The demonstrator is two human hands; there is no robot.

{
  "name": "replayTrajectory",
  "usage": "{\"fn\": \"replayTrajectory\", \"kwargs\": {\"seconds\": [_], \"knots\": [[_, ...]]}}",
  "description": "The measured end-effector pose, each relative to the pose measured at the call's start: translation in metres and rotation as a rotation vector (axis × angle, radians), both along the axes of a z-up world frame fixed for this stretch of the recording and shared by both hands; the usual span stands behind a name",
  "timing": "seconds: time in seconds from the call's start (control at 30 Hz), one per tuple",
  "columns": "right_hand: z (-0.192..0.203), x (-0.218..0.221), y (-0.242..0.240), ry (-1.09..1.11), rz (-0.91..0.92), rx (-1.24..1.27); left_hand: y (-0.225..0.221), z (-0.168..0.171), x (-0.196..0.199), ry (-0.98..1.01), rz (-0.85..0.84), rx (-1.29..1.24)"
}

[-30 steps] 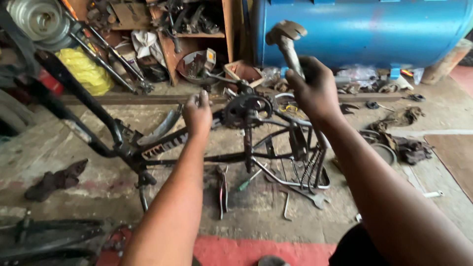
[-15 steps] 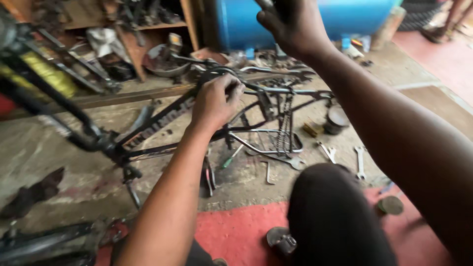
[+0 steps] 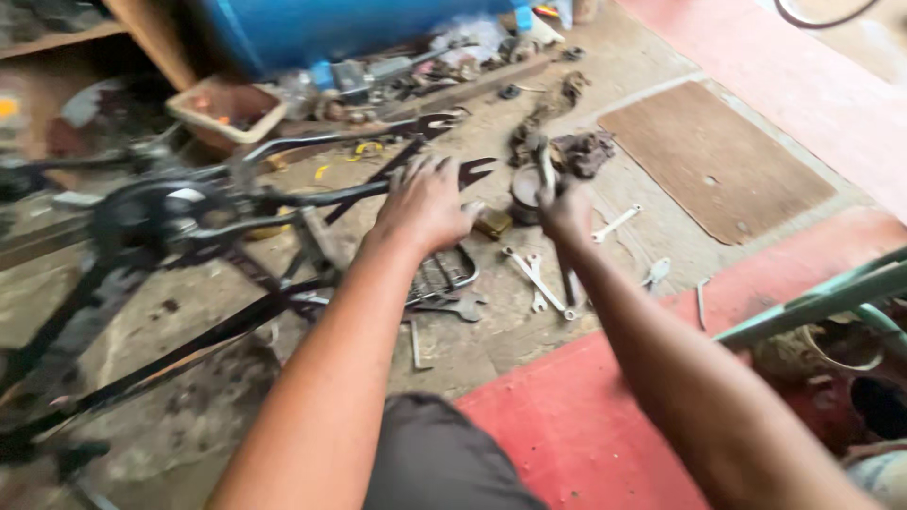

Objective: The person repairs a bicycle by first handling a chain and then using various tools to work on the crankset and drivetrain. The person uses a hammer, a screwdriver, and a wrench to install and secure components onto the frame.

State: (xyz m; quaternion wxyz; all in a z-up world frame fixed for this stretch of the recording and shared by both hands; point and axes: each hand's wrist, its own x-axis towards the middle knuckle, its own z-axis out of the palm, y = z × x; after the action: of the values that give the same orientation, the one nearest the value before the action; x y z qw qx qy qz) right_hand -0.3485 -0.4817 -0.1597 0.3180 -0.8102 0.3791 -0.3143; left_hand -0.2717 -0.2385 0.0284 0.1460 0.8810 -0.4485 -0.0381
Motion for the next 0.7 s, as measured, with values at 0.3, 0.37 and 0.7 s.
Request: {"fn": "replayTrajectory", "kwargs": {"seconds": [0.3,0.37,0.7], "knots": [[-0.189,-0.046,-0.007,0.446,-0.147,0.381,-0.063,-0.052,-0.010,-0.377,0.103,0.484],[-0.213,-0.048,-0.003,0.406,-0.165,0.440,-0.064,-0.045,-0.018,-0.348,0.103,0.487],[-0.281,-0.070,-0.048,0.234,0.012,0.090,-0.066,-0.035,-0.020,-0.340,0.096,0.525]]}}
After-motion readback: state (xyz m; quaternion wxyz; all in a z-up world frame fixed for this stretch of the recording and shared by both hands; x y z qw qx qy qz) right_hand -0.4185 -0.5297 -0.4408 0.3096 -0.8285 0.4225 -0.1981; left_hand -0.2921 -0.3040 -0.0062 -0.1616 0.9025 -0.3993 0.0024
